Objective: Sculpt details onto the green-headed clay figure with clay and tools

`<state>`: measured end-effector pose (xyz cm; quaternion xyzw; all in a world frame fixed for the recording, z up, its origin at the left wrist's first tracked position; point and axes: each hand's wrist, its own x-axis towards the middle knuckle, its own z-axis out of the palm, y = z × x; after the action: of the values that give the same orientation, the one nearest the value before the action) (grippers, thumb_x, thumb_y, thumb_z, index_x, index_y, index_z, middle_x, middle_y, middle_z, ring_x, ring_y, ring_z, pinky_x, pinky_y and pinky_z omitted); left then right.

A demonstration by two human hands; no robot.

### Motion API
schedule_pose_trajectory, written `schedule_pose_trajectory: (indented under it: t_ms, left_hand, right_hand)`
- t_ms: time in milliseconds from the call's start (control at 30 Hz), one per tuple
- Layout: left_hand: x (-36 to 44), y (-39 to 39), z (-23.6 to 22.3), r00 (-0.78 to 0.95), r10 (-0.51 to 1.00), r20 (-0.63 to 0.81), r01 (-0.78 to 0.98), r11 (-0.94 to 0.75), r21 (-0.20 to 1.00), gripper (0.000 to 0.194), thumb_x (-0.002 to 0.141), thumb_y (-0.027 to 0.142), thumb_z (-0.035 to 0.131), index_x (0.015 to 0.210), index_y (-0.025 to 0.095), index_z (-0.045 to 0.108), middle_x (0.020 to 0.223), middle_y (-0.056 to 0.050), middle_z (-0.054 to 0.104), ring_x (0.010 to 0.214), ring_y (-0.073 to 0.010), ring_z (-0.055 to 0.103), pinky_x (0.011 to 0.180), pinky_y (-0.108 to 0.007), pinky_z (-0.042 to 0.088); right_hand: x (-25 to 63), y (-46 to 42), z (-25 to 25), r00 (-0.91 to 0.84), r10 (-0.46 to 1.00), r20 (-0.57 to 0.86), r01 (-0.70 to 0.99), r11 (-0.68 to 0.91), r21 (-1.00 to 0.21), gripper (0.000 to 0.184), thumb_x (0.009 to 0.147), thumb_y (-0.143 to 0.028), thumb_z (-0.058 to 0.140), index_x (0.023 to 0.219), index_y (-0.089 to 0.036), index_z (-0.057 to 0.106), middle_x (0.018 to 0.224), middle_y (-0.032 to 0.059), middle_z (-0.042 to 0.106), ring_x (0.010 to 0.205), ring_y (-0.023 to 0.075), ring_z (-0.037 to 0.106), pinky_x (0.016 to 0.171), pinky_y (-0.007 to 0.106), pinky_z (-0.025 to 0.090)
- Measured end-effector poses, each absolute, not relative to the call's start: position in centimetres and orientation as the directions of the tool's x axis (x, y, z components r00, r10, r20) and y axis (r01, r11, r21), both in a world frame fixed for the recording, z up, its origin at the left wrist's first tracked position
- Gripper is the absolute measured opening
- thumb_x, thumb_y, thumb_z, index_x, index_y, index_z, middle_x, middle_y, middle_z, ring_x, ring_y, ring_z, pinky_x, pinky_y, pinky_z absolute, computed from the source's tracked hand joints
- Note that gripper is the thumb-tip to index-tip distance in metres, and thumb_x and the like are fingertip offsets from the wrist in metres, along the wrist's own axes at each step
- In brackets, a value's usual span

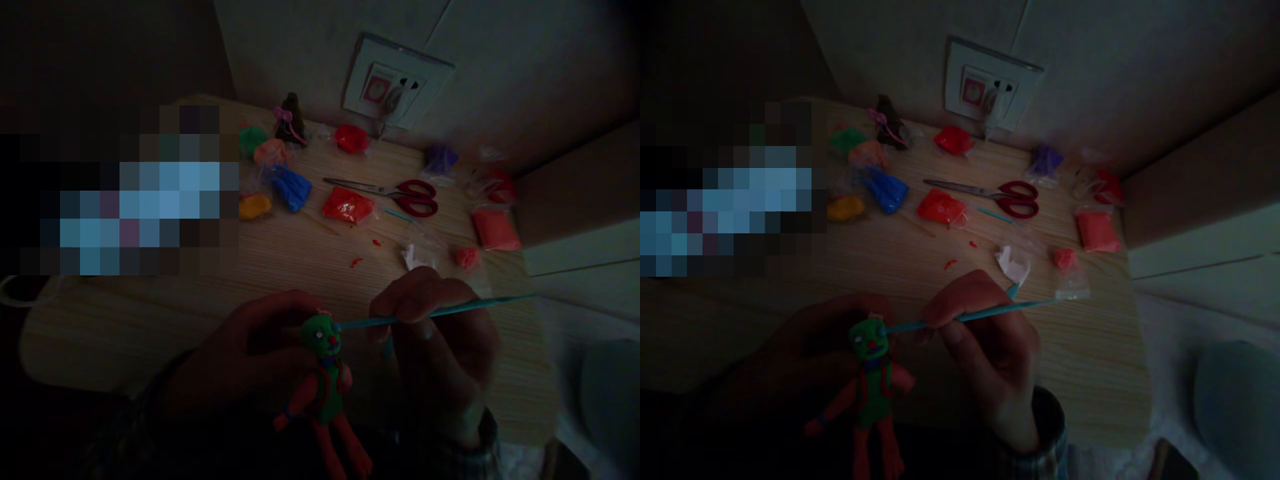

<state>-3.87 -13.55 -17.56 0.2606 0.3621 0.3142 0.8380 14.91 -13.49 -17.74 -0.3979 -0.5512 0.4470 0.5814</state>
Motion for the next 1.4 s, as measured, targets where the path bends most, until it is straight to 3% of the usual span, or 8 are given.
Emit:
schedule_pose_trajectory:
  t_ms: [233,500,633,867,1067,1400]
  left_hand:
    - [-4.0,-12.9,-18.1,0.527,0.76,-0.381,-0.348,0.602,0.719,0.023,0.077,0.026,0.075,0.097,0.024,0.063,0.084,0.0,0.074,0.072,-0.0175,0.072,0.064,-0.023,0.054]
    - [-4.2,-12.7,-18.5,0.441,0.794,-0.419,-0.301,0.571,0.764,0.024,0.078,0.03,0.074,0.099,0.022,0.064,0.079,0.001,0.072,0.07,-0.0149,0.069,0.062,-0.02,0.052]
    - [-3.9,-12.8,-18.3,0.43,0.776,-0.461,-0.294,0.604,0.741,0.024,0.079,0.029,0.073,0.098,0.021,0.062,0.081,-0.001,0.073,0.068,-0.0164,0.071,0.058,-0.02,0.051]
    - [-3.6,-12.7,-17.9,0.566,0.753,-0.335,-0.419,0.614,0.669,0.023,0.08,0.023,0.072,0.098,0.021,0.059,0.083,0.002,0.072,0.069,-0.0169,0.074,0.064,-0.023,0.055]
    - [-3.3,-12.6,-17.7,0.496,0.767,-0.407,-0.287,0.587,0.757,0.028,0.076,0.023,0.075,0.097,0.02,0.056,0.072,0.001,0.072,0.065,-0.0171,0.073,0.058,-0.021,0.054]
    - [-3.0,-12.8,-17.8,0.405,0.814,-0.417,-0.126,0.501,0.856,0.023,0.079,0.024,0.07,0.097,0.019,0.056,0.074,-0.002,0.074,0.067,-0.0183,0.072,0.059,-0.025,0.055]
  right_hand:
    - [15.1,-13.2,-17.9,0.045,0.963,0.266,-0.15,0.269,-0.951,0.009,0.092,-0.021,0.056,0.09,-0.024,0.065,0.081,-0.0003,0.059,0.065,0.012,0.058,0.056,0.026,0.049]
    - [14.8,-13.2,-17.8,0.085,0.97,0.228,-0.126,0.238,-0.963,0.01,0.091,-0.019,0.057,0.088,-0.023,0.066,0.081,0.0004,0.06,0.068,0.0129,0.059,0.059,0.028,0.049]
    - [14.6,-13.3,-17.8,0.088,0.963,0.256,-0.052,0.261,-0.964,0.01,0.09,-0.017,0.058,0.087,-0.022,0.066,0.08,0.0007,0.061,0.069,0.014,0.059,0.061,0.029,0.049]
    - [14.5,-13.2,-17.8,0.089,0.957,0.277,-0.014,0.279,-0.96,0.009,0.09,-0.019,0.058,0.087,-0.023,0.066,0.079,0.0008,0.061,0.069,0.0151,0.059,0.06,0.03,0.049]
    - [14.7,-13.2,-18.0,0.096,0.955,0.281,-0.003,0.283,-0.959,0.009,0.091,-0.022,0.057,0.086,-0.023,0.065,0.079,0.0012,0.06,0.068,0.0148,0.058,0.059,0.029,0.049]
    - [14.5,-13.4,-17.9,0.037,0.967,0.252,-0.027,0.253,-0.967,0.012,0.09,-0.017,0.057,0.088,-0.024,0.067,0.082,0.0023,0.062,0.076,0.0171,0.06,0.064,0.031,0.051]
